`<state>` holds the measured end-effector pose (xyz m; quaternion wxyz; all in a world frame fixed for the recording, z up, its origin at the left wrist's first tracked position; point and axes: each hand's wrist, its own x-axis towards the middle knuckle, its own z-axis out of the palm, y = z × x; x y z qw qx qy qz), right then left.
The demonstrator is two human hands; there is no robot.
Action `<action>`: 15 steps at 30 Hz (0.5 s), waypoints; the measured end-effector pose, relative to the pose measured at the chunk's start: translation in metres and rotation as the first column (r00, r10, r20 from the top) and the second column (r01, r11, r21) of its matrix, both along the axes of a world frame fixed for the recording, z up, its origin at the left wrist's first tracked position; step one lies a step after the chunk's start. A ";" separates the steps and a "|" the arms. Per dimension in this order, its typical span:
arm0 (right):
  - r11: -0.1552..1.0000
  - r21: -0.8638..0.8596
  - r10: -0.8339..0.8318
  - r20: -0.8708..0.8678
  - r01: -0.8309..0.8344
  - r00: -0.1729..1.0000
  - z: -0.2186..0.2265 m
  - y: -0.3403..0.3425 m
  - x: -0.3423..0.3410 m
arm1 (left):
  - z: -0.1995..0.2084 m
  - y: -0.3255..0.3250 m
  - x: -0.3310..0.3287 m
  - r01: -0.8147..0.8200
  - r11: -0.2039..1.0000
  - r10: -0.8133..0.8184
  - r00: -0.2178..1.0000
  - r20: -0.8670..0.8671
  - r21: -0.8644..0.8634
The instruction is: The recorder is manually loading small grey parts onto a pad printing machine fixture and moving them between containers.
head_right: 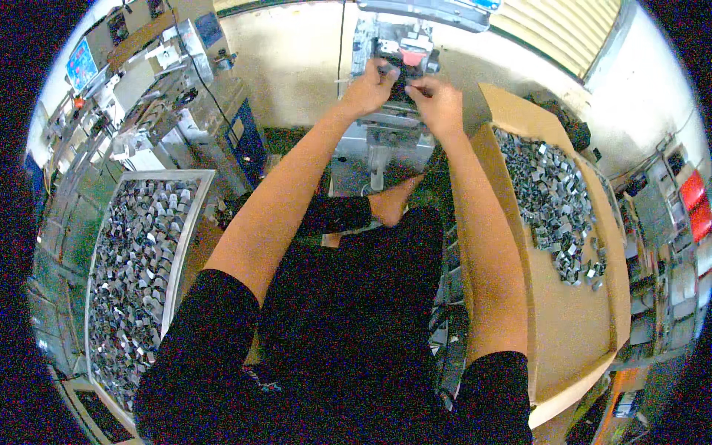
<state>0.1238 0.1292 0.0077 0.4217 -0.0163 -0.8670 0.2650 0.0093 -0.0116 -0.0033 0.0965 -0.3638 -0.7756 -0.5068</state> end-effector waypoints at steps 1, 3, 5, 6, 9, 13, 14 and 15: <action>1.000 -0.024 -0.007 0.017 0.007 1.000 0.000 -0.005 0.001 | 0.000 0.000 0.001 -0.002 1.000 0.002 1.000 -0.003 -0.005; 1.000 0.003 -0.020 0.009 0.020 1.000 0.002 -0.009 0.001 | 0.000 0.000 0.002 -0.001 1.000 0.001 1.000 0.000 -0.010; 0.999 0.028 -0.044 0.005 0.044 0.999 0.003 -0.006 0.004 | 0.002 0.004 0.003 0.056 0.998 -0.056 0.998 0.013 -0.006; 0.993 0.092 -0.076 0.027 0.073 0.997 0.007 -0.010 0.003 | 0.001 0.004 -0.001 0.050 0.999 -0.050 0.999 0.015 -0.005; 0.956 0.246 -0.192 0.120 0.158 0.974 0.015 -0.032 0.008 | -0.005 -0.002 -0.012 -0.018 1.000 0.019 0.998 -0.059 0.020; 0.901 0.388 -0.319 0.294 0.193 0.901 0.023 -0.044 0.027 | -0.001 0.002 -0.005 -0.037 0.999 0.037 0.999 -0.039 -0.014; 0.901 0.388 -0.322 0.298 0.194 0.899 0.012 -0.042 0.031 | 0.002 0.002 -0.003 -0.046 0.998 0.046 0.999 -0.023 -0.035; 0.876 0.435 -0.293 0.131 0.211 0.947 -0.007 -0.030 0.037 | 0.008 0.008 0.007 0.017 1.000 -0.016 1.000 0.025 -0.022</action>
